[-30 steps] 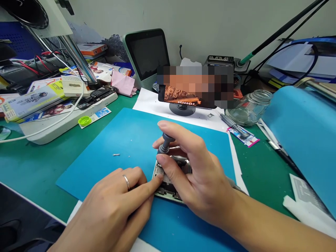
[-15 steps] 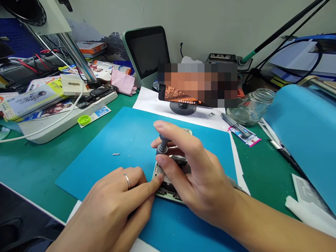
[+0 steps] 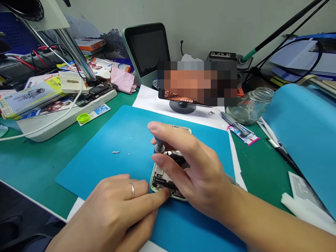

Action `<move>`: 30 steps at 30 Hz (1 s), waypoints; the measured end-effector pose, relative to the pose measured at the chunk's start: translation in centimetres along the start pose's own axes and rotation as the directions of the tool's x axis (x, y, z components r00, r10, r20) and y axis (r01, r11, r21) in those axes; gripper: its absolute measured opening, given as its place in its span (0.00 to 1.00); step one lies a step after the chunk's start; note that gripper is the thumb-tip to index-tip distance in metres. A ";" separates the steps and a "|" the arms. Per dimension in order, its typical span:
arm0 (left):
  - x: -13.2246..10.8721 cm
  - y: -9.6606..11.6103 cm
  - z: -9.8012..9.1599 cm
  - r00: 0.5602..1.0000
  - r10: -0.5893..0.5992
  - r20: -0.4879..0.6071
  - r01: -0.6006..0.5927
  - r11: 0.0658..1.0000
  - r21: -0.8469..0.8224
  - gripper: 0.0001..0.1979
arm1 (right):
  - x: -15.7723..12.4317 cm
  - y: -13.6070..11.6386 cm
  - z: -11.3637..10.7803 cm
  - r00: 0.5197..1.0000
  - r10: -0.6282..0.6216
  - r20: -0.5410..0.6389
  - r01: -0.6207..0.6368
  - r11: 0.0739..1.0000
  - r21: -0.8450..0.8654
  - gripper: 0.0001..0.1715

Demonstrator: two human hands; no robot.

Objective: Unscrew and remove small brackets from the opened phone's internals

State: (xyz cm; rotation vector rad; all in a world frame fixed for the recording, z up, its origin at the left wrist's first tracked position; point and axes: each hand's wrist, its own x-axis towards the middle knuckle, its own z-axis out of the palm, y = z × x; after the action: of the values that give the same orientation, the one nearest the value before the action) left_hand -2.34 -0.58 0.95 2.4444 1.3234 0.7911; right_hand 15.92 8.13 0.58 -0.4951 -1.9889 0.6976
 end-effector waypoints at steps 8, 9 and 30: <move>0.1 0.3 0.0 0.999 0.025 -0.046 -0.024 1.000 0.008 0.12 | -0.1 -0.2 0.1 0.999 -0.019 0.040 0.020 0.999 -0.042 0.43; 0.1 0.3 0.1 0.997 0.036 -0.063 -0.035 0.999 0.019 0.12 | -0.1 -0.2 0.1 0.999 -0.027 0.033 0.029 0.998 -0.047 0.43; -0.7 -0.7 1.3 0.982 -0.100 -0.158 0.110 0.992 0.056 0.13 | 0.5 -0.5 0.0 0.987 -0.155 0.038 0.159 0.980 -0.123 0.38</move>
State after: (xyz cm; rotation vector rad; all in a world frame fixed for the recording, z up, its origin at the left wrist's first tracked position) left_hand -2.41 -0.70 -0.70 2.3795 1.5426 0.9417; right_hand 15.64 8.07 1.25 -0.3984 -2.0818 0.4863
